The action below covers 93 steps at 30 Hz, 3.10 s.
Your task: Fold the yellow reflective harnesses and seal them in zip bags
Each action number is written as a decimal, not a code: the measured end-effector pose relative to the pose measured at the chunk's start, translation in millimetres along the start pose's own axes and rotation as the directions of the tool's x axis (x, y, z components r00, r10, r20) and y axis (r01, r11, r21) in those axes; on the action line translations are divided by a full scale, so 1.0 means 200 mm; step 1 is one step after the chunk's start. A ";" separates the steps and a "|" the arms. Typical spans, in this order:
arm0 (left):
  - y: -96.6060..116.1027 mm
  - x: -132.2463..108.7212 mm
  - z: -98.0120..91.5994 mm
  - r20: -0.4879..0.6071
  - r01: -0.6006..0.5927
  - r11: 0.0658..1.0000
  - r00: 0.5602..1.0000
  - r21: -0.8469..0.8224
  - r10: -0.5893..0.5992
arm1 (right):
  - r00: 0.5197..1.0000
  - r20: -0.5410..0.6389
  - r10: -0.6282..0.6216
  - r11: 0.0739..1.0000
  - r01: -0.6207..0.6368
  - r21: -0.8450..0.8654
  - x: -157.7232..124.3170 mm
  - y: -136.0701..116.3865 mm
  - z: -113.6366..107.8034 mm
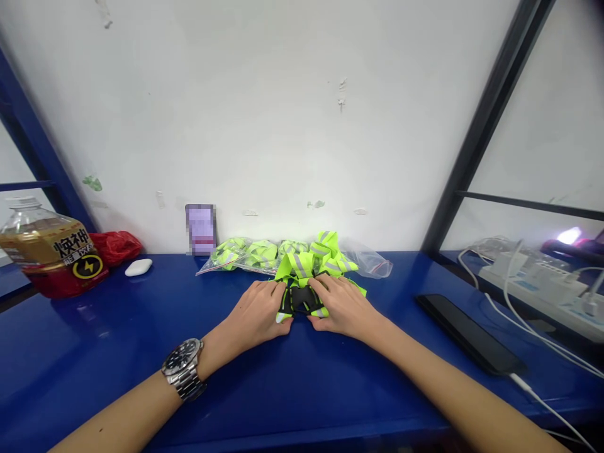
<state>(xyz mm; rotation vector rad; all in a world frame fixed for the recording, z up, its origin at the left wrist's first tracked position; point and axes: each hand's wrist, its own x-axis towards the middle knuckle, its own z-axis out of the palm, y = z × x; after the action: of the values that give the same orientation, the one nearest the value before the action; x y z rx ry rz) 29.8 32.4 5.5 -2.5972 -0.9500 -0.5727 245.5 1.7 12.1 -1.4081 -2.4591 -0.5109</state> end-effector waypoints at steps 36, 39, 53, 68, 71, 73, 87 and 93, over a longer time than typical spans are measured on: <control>-0.12 -0.08 -0.04 -0.316 -0.249 0.965 0.925 -0.084 0.211 | 0.888 -0.413 -0.202 0.934 0.302 0.192 -0.07 0.15 -0.06; -0.12 -0.07 -0.03 -0.327 -0.252 0.965 0.921 -0.078 0.214 | 0.889 -0.415 -0.193 0.930 0.300 0.211 -0.08 0.15 -0.06; -0.04 -0.05 -0.04 -0.351 -0.277 0.961 0.900 -0.001 0.259 | 0.910 -0.341 -0.235 0.916 0.324 0.235 -0.07 0.10 -0.03; 0.27 -0.06 -0.17 -0.181 -0.174 0.904 0.977 -0.390 0.109 | 0.884 -0.405 0.233 0.841 0.027 0.541 -0.04 0.13 -0.08; 0.32 0.00 -0.10 0.107 0.192 0.685 0.981 -0.703 -0.164 | 0.883 -0.374 0.282 0.801 -0.002 0.598 -0.05 0.14 -0.12; 0.29 0.06 -0.05 0.118 0.251 0.486 0.950 -0.837 -0.288 | 0.888 -0.353 0.295 0.780 -0.011 0.625 -0.05 0.15 -0.14; 0.23 0.26 -0.10 0.388 0.253 -0.380 0.858 -0.890 -0.336 | 0.970 -0.104 0.218 0.682 -0.076 0.728 -0.03 0.22 -0.21; 0.25 0.42 -0.14 0.379 -0.062 -0.557 0.670 -0.829 -0.639 | 0.894 -0.339 0.293 0.803 -0.038 0.595 -0.06 0.14 -0.24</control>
<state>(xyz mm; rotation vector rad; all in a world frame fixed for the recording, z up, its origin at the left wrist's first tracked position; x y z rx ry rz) 115.2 29.9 60.8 -2.1733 -1.5809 -3.7412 278.5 -14.2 56.4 -1.1008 -1.8828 0.0018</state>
